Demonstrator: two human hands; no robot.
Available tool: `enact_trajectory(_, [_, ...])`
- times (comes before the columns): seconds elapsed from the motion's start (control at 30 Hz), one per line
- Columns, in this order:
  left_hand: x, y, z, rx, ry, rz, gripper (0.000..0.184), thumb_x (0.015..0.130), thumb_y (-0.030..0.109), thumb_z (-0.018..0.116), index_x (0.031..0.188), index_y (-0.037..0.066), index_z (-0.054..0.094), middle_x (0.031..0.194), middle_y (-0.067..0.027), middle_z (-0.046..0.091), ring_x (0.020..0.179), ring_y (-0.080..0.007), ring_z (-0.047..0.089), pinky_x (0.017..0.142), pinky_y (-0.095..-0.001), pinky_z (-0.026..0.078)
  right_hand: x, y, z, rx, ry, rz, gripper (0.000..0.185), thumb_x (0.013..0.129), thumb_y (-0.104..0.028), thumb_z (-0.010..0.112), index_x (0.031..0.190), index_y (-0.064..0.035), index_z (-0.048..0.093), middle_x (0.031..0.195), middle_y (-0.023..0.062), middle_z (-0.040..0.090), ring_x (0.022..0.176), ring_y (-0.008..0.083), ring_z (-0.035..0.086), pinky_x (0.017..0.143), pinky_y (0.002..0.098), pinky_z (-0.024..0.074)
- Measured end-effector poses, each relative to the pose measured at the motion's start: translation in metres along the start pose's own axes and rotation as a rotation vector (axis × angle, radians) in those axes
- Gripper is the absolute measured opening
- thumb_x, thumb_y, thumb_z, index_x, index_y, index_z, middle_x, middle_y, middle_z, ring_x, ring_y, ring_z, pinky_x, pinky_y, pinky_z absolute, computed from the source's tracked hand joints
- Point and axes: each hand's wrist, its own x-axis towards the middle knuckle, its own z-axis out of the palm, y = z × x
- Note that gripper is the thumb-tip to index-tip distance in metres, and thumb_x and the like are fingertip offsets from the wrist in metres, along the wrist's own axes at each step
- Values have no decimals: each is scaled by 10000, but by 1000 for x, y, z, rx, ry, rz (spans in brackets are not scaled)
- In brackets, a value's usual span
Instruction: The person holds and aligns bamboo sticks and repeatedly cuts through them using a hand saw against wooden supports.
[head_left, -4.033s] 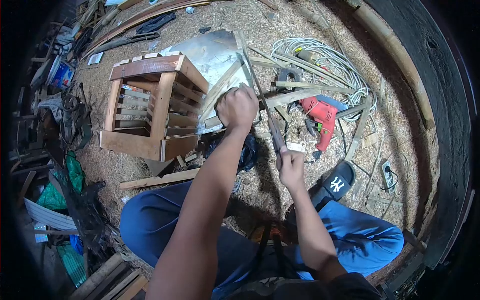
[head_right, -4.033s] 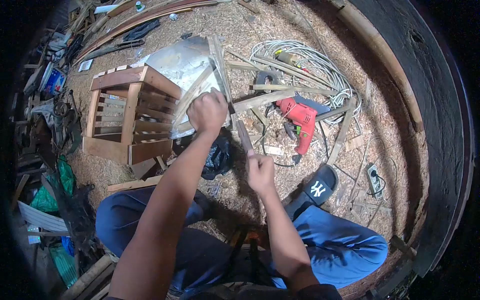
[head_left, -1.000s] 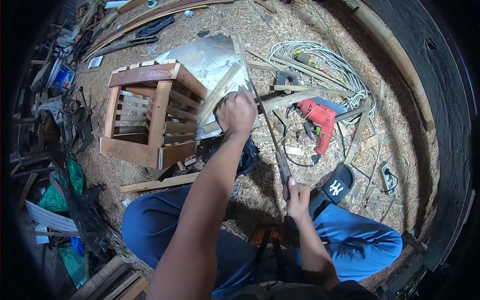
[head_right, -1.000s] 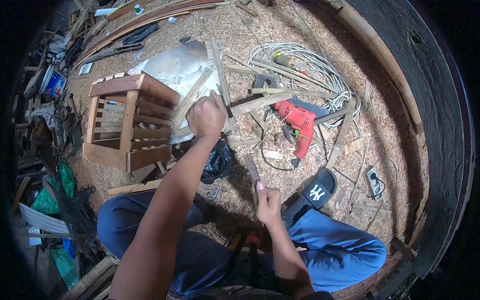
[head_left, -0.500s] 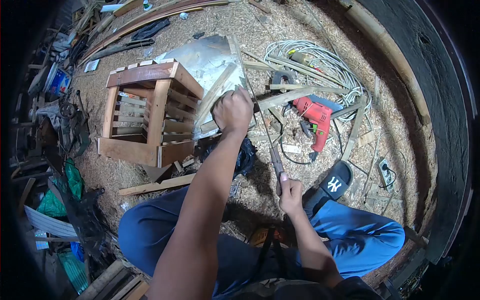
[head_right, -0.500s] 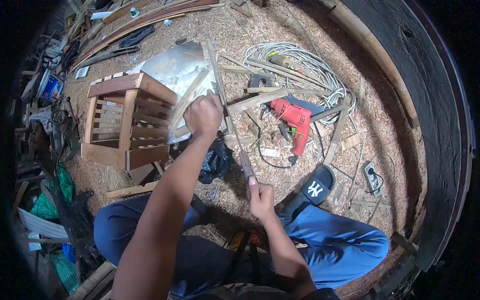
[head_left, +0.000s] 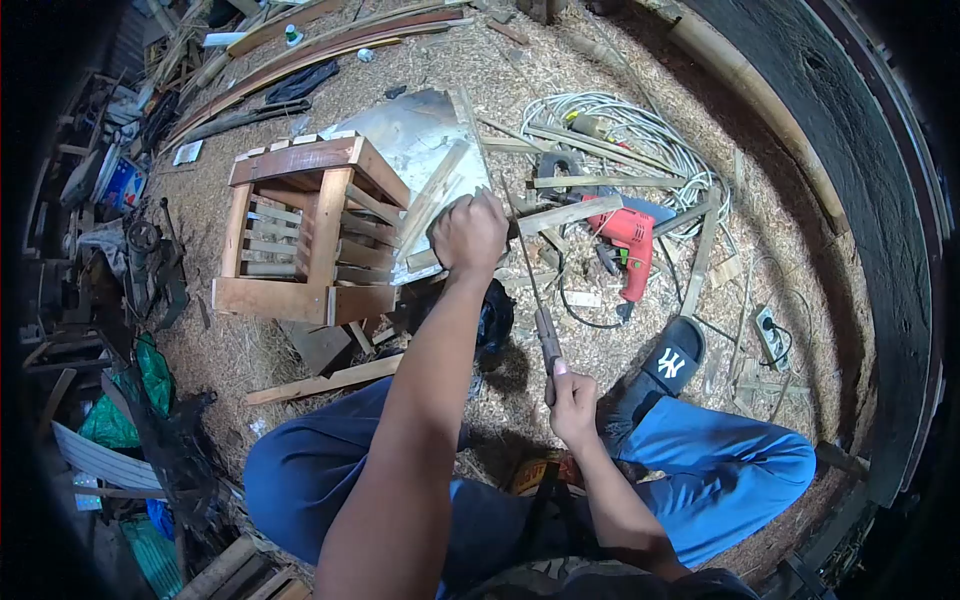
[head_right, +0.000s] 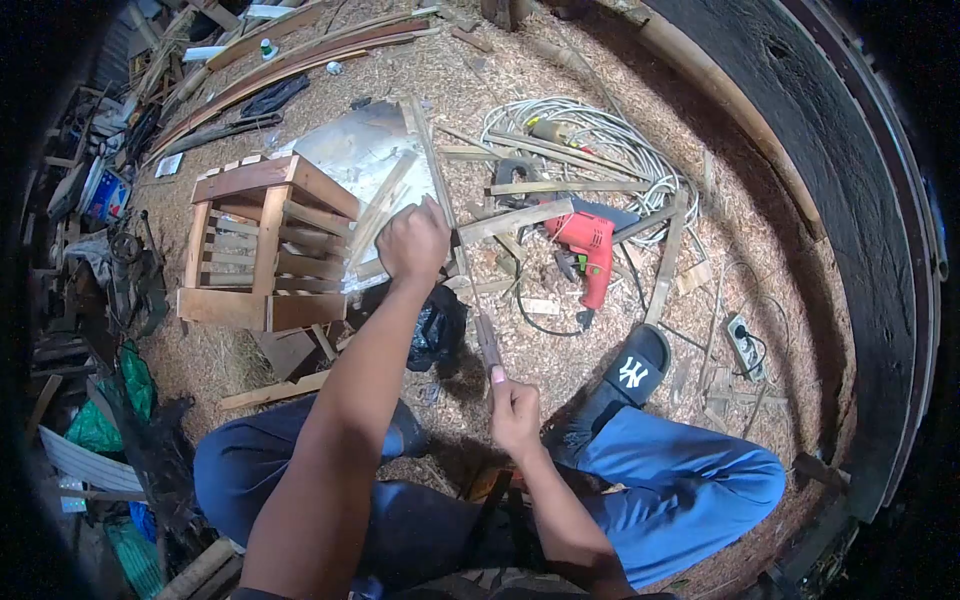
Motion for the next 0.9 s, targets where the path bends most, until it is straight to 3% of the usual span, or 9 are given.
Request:
enact_trajectory(0.07, [2, 0, 1, 8, -8, -8, 412, 942, 248, 597, 616, 13, 689, 674, -190, 688, 593, -394, 677, 597, -487, 563, 9, 1, 3, -41, 27, 16, 642, 1091, -345, 445, 533, -35, 512, 490, -19, 443, 459, 89, 384, 464, 316, 289])
enact_trajectory(0.2, [4, -1, 3, 9, -35, -35, 415, 940, 251, 597, 608, 20, 691, 667, -192, 689, 595, -396, 683, 602, -490, 568, 28, 3, -4, -82, 4, 23, 619, 1080, -341, 507, 550, -22, 509, 503, -20, 455, 472, 74, 403, 449, 311, 307])
enact_trajectory(0.57, [5, 0, 2, -26, -74, -33, 386, 945, 231, 589, 640, 25, 707, 702, -181, 699, 611, -397, 680, 609, -497, 560, -2, 10, -16, -134, 10, 58, 601, 1078, -271, 506, 537, -15, 461, 508, -34, 434, 480, 62, 378, 451, 313, 279])
enact_trajectory(0.7, [4, -1, 0, -22, -79, -28, 409, 958, 252, 573, 646, 24, 709, 731, -189, 708, 627, -399, 685, 619, -497, 562, -6, -2, -18, 2, 9, 69, 616, 1086, -276, 493, 523, -29, 455, 499, -36, 434, 466, 63, 372, 443, 311, 283])
enact_trajectory(0.9, [5, 3, -5, -32, -126, -69, 415, 961, 262, 564, 660, 17, 711, 760, -202, 714, 670, -410, 696, 671, -507, 568, -6, -19, -21, -125, 7, 81, 610, 1084, -287, 498, 530, -30, 473, 491, -26, 440, 449, 69, 379, 436, 315, 289])
